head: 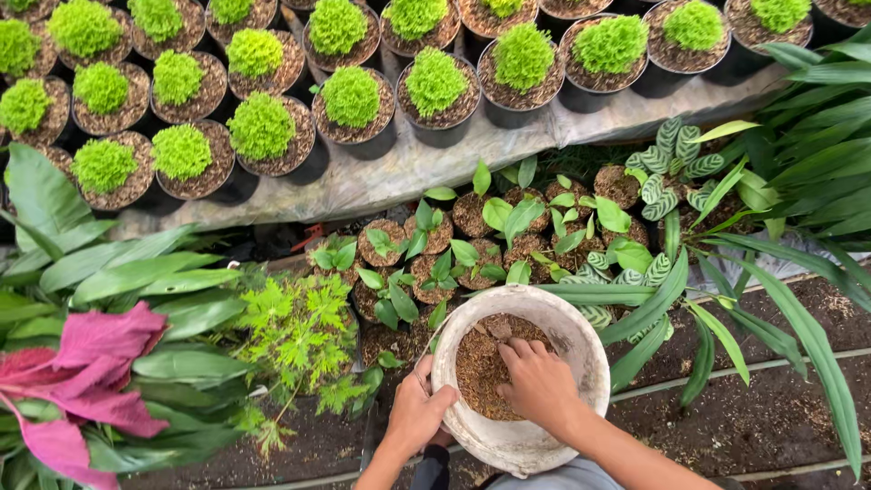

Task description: The person scoops coconut coir from a white bucket and spreads it by hand over the soil surface of multiple small potted plants arranged on the floor. The person repeatedly reaches into the bucket and applies the coir to each pot in sequence.

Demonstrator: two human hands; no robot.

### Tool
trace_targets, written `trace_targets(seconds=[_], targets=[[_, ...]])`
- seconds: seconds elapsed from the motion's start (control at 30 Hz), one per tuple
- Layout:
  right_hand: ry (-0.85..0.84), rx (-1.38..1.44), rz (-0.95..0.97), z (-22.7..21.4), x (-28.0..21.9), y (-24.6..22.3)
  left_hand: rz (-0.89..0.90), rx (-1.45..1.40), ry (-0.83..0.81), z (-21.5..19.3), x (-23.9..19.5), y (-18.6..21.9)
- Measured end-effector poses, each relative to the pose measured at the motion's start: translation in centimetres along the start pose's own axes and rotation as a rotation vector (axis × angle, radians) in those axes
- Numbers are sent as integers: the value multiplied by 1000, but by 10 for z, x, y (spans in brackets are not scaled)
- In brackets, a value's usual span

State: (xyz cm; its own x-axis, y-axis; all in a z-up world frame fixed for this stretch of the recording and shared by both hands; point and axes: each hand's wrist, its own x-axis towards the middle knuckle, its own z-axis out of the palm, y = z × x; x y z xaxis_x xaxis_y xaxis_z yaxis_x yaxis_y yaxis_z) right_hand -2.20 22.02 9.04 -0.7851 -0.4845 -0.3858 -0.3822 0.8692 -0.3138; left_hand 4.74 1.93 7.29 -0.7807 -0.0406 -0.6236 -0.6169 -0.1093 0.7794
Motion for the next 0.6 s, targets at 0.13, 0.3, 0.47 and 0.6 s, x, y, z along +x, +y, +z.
trace_targets(seconds=[0.13, 0.3, 0.47, 0.6], targets=[[-265, -125, 71, 36, 5, -1, -163, -11, 80, -7, -12, -4], [-369, -196, 37, 57, -2, -12, -108, -68, 67, -16, -20, -17], [-403, -329, -111, 67, -8, -20, -59, -134, 41, -20, -21, -37], [-238, -334, -241, 83, -14, -23, -77, -145, 50, -25, -18, -39]])
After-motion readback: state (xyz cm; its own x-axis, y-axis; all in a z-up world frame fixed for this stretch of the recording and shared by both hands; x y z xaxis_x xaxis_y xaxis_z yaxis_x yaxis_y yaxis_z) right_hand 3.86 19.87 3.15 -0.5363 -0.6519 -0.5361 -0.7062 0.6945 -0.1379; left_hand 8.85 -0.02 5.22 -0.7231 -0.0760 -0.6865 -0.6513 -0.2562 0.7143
